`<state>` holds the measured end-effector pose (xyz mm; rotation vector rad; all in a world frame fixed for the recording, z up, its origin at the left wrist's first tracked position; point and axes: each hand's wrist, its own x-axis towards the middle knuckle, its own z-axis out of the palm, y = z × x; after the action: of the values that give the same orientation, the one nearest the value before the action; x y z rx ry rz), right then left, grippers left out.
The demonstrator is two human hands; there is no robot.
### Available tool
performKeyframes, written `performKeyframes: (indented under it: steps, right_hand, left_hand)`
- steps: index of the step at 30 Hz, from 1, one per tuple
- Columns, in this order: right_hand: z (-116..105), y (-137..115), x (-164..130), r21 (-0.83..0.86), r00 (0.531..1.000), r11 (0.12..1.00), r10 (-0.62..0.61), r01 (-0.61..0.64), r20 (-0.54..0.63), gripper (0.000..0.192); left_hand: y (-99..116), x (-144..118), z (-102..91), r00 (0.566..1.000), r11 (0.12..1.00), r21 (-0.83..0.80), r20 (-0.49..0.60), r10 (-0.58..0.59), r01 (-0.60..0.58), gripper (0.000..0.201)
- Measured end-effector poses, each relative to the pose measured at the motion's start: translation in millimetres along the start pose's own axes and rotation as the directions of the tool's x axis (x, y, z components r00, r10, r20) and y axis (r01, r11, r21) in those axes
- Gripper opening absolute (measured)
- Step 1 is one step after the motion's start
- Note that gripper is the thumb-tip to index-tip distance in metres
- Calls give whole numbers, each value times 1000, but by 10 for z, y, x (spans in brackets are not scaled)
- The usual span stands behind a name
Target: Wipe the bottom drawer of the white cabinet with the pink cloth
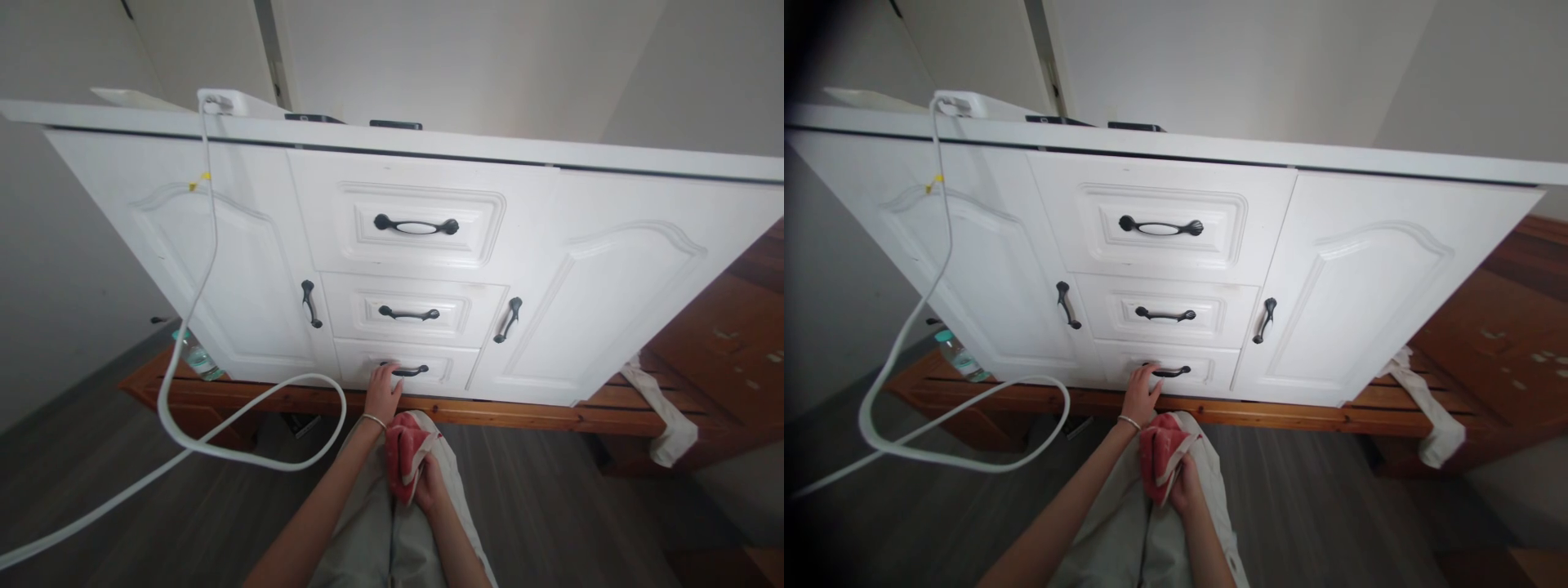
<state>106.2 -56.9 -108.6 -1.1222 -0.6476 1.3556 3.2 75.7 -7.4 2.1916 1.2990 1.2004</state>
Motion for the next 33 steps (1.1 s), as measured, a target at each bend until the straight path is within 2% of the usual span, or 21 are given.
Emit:
performKeyframes:
  steps: [3,9,12,16,21,25,30,33]
  right_hand:
    - [-7,16,14,162,989,976,138,-144,49,34]
    - [10,36,22,25,984,987,159,-162,77,41]
    - [40,34,2,47,985,987,147,-151,87,40]
    - [73,1,-35,103,987,986,122,-133,108,36]
    - [77,-38,-73,138,962,963,204,-230,179,39]
    - [88,-25,-159,175,948,947,231,-270,217,36]
    - [165,29,-389,148,923,933,283,-328,259,33]
    - [231,-54,-592,68,906,933,324,-354,272,32]
  left_hand:
    - [56,97,110,996,999,38,88,35,-39,30]
    - [102,117,147,990,997,70,143,12,-23,30]
    - [177,52,117,991,996,86,136,-15,3,29]
    - [309,-264,56,996,995,101,81,-31,23,29]
    - [451,-858,-104,998,997,59,46,-42,39,33]
    - [579,-1215,-257,998,998,44,50,-46,44,34]
    - [728,-1479,-455,989,995,40,111,-96,92,37]
    - [761,-1609,-583,977,993,25,180,-114,111,39]
